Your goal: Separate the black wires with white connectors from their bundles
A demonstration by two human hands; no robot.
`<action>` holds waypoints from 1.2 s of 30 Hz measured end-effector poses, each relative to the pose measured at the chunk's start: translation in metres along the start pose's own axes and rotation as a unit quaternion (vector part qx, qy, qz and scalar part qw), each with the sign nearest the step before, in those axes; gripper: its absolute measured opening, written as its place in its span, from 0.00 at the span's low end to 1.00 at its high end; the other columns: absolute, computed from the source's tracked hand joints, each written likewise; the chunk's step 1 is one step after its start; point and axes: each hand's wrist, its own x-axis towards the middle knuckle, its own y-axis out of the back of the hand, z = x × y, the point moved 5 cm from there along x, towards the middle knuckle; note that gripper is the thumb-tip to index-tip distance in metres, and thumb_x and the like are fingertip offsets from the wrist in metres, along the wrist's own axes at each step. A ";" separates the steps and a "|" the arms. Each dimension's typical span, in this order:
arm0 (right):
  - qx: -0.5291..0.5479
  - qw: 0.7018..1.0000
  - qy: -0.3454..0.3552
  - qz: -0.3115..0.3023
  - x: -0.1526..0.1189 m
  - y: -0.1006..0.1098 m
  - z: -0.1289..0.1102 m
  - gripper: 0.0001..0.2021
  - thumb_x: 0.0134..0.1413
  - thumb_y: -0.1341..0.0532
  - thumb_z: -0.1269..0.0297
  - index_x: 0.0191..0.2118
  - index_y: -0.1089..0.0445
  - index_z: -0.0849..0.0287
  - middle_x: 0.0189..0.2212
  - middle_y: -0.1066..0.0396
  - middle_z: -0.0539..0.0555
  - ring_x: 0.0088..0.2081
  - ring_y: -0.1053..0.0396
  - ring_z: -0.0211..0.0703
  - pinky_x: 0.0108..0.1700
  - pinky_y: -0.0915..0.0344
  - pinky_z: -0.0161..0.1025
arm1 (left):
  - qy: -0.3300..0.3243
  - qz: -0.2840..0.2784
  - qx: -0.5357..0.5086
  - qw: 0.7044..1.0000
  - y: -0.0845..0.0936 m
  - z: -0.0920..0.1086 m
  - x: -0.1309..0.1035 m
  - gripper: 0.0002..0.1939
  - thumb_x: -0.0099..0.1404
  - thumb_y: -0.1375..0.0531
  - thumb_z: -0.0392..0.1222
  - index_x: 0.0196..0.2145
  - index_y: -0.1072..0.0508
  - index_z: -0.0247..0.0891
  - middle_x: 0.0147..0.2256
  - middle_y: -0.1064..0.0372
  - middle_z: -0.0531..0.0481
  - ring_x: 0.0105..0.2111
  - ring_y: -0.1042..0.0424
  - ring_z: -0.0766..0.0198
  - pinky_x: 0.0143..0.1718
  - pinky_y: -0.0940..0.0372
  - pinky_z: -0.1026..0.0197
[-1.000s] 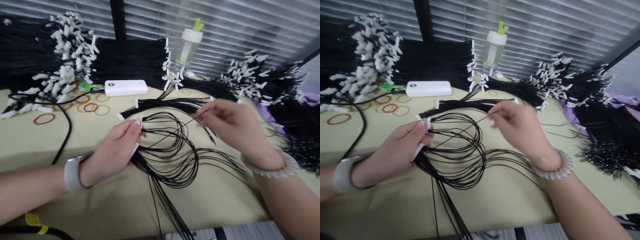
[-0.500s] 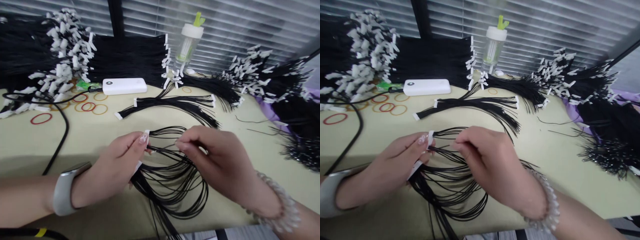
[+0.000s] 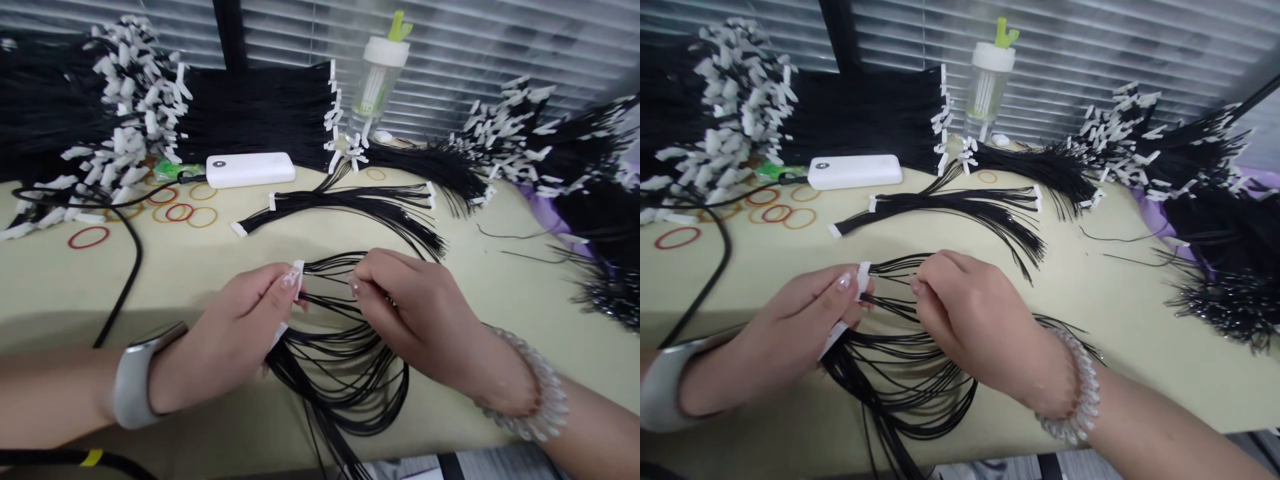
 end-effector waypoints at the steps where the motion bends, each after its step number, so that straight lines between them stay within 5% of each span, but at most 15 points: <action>1: -0.002 1.000 0.001 -0.001 0.000 0.000 0.000 0.05 0.52 0.50 0.73 0.27 0.43 0.62 0.23 0.43 0.48 0.25 0.46 0.30 0.28 0.49 0.29 | -0.001 -0.001 -0.002 1.000 0.000 0.000 0.000 0.16 0.63 0.57 0.50 0.25 0.39 0.39 0.17 0.52 0.58 0.17 0.53 0.72 0.15 0.52 0.70; 11: 0.006 0.999 0.029 -0.015 0.000 -0.005 0.001 0.05 0.54 0.50 0.72 0.29 0.41 0.62 0.25 0.40 0.50 0.28 0.44 0.31 0.30 0.46 0.29 | -0.013 -0.006 0.021 1.000 -0.001 0.002 0.000 0.16 0.63 0.57 0.47 0.23 0.41 0.38 0.18 0.49 0.58 0.18 0.51 0.72 0.17 0.50 0.70; 21: -0.031 0.997 0.069 0.008 -0.003 -0.018 -0.007 0.05 0.52 0.50 0.73 0.29 0.39 0.64 0.23 0.42 0.50 0.26 0.47 0.32 0.28 0.48 0.31 | -0.098 -0.060 0.185 0.976 -0.007 0.013 -0.005 0.15 0.64 0.58 0.44 0.21 0.45 0.38 0.19 0.44 0.58 0.20 0.48 0.72 0.22 0.50 0.67; 36: -0.059 0.991 0.102 0.064 -0.006 -0.021 -0.010 0.03 0.51 0.51 0.74 0.29 0.42 0.63 0.23 0.42 0.50 0.25 0.47 0.33 0.28 0.47 0.32 | -0.089 -0.081 0.186 0.975 -0.009 0.012 -0.004 0.15 0.65 0.59 0.44 0.23 0.43 0.38 0.22 0.42 0.57 0.22 0.45 0.71 0.25 0.47 0.66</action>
